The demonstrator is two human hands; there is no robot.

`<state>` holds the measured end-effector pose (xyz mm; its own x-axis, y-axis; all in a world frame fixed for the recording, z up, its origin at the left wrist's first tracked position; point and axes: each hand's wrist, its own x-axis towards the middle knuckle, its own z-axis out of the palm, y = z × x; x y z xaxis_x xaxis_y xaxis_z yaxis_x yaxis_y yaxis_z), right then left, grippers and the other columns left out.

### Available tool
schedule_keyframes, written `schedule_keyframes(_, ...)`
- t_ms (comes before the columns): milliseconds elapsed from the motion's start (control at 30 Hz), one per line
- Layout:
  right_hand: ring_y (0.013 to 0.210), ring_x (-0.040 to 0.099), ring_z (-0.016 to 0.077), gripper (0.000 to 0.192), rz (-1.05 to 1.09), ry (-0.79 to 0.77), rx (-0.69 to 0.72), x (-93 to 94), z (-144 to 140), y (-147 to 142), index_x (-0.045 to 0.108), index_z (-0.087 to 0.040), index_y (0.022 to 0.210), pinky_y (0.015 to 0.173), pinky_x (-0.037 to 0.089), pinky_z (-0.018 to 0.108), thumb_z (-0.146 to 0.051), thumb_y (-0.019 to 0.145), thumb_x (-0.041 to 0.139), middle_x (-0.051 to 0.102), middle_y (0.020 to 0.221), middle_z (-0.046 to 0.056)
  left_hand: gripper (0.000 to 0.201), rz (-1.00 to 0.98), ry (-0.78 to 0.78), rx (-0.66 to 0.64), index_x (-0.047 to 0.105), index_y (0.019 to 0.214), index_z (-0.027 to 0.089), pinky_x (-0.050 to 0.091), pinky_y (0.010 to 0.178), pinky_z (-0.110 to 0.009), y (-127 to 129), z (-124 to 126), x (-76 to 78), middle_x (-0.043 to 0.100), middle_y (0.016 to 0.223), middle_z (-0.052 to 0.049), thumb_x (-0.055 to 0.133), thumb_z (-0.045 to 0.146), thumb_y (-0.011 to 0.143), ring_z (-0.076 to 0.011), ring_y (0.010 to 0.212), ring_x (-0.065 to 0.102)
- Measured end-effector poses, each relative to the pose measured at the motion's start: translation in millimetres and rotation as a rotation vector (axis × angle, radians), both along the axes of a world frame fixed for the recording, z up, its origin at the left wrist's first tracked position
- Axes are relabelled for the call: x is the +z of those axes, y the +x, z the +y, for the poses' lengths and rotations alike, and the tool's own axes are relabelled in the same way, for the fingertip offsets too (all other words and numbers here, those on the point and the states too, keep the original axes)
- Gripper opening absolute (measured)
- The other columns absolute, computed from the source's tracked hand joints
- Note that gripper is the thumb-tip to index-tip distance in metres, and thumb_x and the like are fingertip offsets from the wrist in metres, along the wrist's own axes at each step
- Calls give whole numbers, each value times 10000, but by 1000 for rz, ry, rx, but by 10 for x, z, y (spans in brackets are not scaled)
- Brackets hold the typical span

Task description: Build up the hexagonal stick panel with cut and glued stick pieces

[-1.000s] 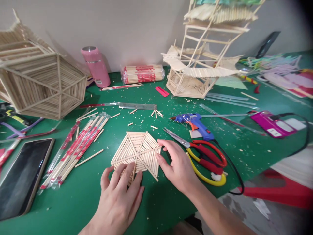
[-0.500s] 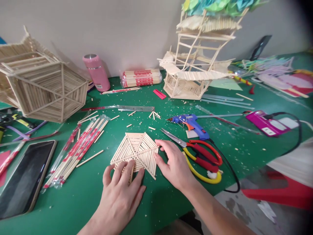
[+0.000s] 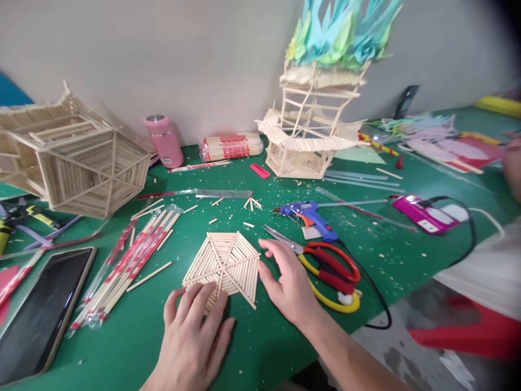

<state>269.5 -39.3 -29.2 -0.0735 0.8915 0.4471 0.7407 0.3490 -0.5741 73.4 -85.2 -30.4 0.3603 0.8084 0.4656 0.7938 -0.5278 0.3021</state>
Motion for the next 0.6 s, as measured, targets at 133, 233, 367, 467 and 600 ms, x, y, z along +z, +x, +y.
schedule_keyframes(133, 762, 627, 175, 209, 69, 100, -63, 75, -1, 72, 511, -194, 1073, 656, 525, 304, -192, 886, 417, 644, 888, 69, 227, -91, 27, 41, 599, 1035, 189, 357, 852, -448, -20, 13, -26, 635, 996, -104, 508, 220, 829, -263, 972, 534)
schedule_keyframes(233, 592, 614, 147, 207, 124, 142, -79, 90, 5, 100, 535, -195, 1022, 543, 504, 255, -183, 911, 361, 609, 675, 8, 251, -113, 53, 74, 570, 1063, 176, 382, 831, -415, -69, 43, -26, 615, 991, -108, 476, 146, 832, -236, 958, 531)
schedule_keyframes(367, 420, 516, 115, 209, 170, 142, -62, 34, 22, 68, 535, -199, 1022, 424, 441, 221, -213, 916, 356, 513, 547, -46, 215, 112, 60, 171, 587, 991, 179, 416, 775, -362, -304, 204, 66, 626, 948, -90, 417, 161, 861, -206, 890, 561)
schedule_keyframes(467, 385, 486, 105, 198, 169, 134, -48, -14, 21, 61, 536, -205, 1025, 395, 424, 209, -241, 911, 378, 490, 534, -55, 238, 220, 27, 239, 628, 859, 183, 414, 721, -364, -618, 390, 203, 645, 839, -70, 392, 206, 876, -205, 780, 580)
schedule_keyframes(600, 428, 520, 108, 204, 166, 124, -66, -38, 19, 109, 521, -195, 1041, 424, 457, 197, -256, 909, 377, 498, 562, -41, 271, 361, -67, 227, 630, 719, 199, 372, 603, -308, -984, 551, 349, 625, 704, -37, 401, 167, 860, -199, 702, 581)
